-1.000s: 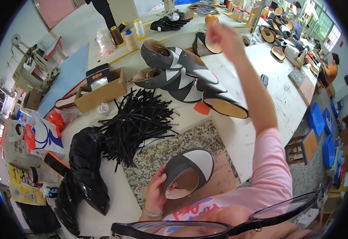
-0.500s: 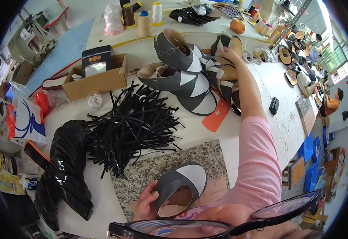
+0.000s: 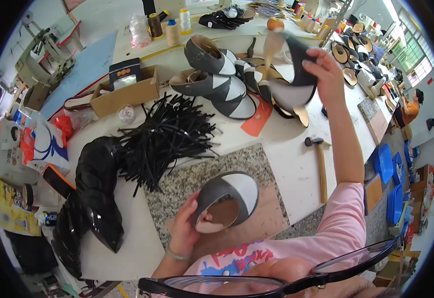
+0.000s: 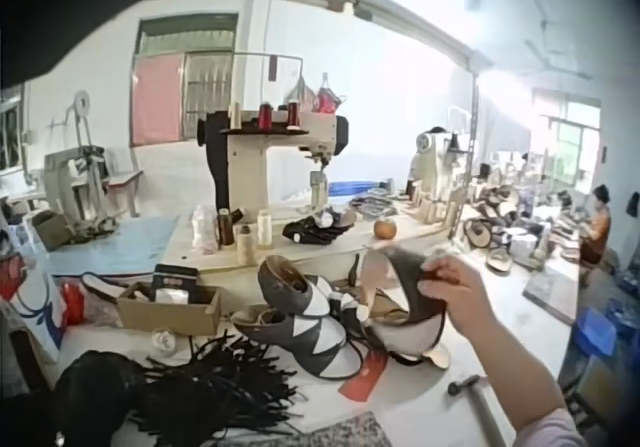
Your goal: The person fits and presses inner linings onto shoe upper pieces by hand and taps the bonded sections with a hammer.
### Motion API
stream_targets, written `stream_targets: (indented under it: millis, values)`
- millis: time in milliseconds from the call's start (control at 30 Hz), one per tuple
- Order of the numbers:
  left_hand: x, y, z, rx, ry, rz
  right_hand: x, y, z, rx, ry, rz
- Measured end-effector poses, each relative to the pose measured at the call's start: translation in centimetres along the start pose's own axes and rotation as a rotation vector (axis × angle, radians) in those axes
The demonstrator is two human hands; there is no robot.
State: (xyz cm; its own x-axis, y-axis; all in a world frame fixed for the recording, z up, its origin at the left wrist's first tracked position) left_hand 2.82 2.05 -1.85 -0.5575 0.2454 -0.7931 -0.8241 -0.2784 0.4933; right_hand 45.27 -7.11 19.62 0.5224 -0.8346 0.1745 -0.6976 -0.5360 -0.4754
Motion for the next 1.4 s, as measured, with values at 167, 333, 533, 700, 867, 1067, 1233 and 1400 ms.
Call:
stream_targets:
  millis: [167,333,533,700,867,1067,1233,1400]
  values:
    - [-0.5,-0.7,-0.2,-0.106,-0.673,-0.09,-2.0,7.4,8.3,-0.54,-0.613,-0.214]
    - [-2.0,1.6,2.4,-0.623,-1.362,0.377,1.3,11.4,11.4,-0.049,0.624,-0.028]
    - [-1.4,3.8,1.8,-0.665,-1.148,0.307,-12.5,27.9,-5.6,0.107,0.219,-0.69]
    - [-1.7,4.9,2.4,-0.662,-1.122,0.167,-15.8,34.4,-6.6,0.434,0.414,-0.756]
    - [-4.6,10.8,1.8,-1.02,-0.781,-0.262,-14.4,33.1,-10.1,0.068,-0.048,-0.619]
    - [-4.1,12.5,1.0,-1.217,-1.532,-0.066,-15.1,31.4,-7.9,-0.536,-0.421,-0.789]
    - [-0.4,11.1,1.0,-1.016,-1.579,0.44,-14.8,32.7,-10.7,0.437,0.347,-0.171]
    - [1.0,11.4,0.7,-1.11,-1.524,0.469,-21.3,40.7,-5.5,-0.314,-0.139,-0.667]
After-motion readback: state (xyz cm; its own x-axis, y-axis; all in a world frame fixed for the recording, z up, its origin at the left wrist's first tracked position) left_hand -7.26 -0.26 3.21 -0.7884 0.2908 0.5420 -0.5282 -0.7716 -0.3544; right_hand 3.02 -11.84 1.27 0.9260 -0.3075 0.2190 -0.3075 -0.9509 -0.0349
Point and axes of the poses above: each hand's wrist, its own y-axis away from the middle knuckle, its own x-axis out of the back of the hand, z = x × y, the point moved 5 cm from there along -y, towards the middle knuckle, and after that the axes turned 5 degrees about x, right-handed, at the moved point
